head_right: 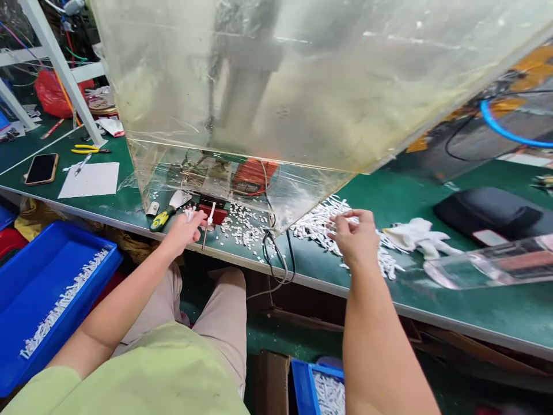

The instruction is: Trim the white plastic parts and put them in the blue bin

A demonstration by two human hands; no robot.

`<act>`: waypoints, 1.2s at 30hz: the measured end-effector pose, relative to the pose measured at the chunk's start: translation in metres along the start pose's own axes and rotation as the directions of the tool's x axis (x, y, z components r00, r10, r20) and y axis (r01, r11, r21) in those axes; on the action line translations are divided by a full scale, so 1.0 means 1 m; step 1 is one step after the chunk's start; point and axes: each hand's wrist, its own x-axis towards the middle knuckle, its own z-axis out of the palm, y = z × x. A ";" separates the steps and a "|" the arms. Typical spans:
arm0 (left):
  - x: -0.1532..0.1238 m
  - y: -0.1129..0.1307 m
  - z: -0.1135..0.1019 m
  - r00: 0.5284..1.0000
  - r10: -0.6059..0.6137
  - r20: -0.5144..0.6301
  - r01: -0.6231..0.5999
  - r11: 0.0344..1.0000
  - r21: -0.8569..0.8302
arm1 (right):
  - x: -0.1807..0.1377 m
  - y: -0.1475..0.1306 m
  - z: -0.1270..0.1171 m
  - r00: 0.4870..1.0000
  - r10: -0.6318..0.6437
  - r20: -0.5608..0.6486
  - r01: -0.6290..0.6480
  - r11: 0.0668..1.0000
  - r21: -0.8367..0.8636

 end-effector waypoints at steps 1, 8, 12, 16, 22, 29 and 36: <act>0.004 -0.001 0.005 1.000 -0.018 0.017 0.018 1.000 -0.002 | -0.006 -0.008 0.001 1.000 0.026 -0.016 -0.024 0.989 0.144; 0.002 0.013 0.012 0.993 -0.055 0.104 0.062 0.996 -0.058 | -0.054 -0.040 0.012 0.998 0.064 0.016 -0.062 0.833 0.549; -0.022 0.023 -0.002 0.968 -0.024 0.252 0.063 0.987 -0.149 | -0.087 -0.046 0.029 0.961 0.065 0.269 -0.208 0.811 0.547; -0.036 0.023 -0.014 0.973 0.013 0.232 0.073 0.930 -0.360 | -0.115 -0.062 0.061 0.868 0.085 0.489 -0.329 0.836 0.440; -0.043 0.023 -0.024 0.965 0.022 0.261 0.093 0.901 -0.423 | -0.127 -0.085 0.113 0.778 0.064 0.625 -0.385 0.834 0.395; -0.048 0.021 -0.033 0.972 0.055 0.230 0.055 0.894 -0.445 | -0.123 -0.094 0.144 0.707 0.178 0.684 -0.581 0.697 0.420; -0.046 0.018 -0.036 0.975 0.055 0.214 0.055 0.877 -0.478 | -0.118 -0.096 0.150 0.653 0.259 0.712 -0.684 0.606 0.406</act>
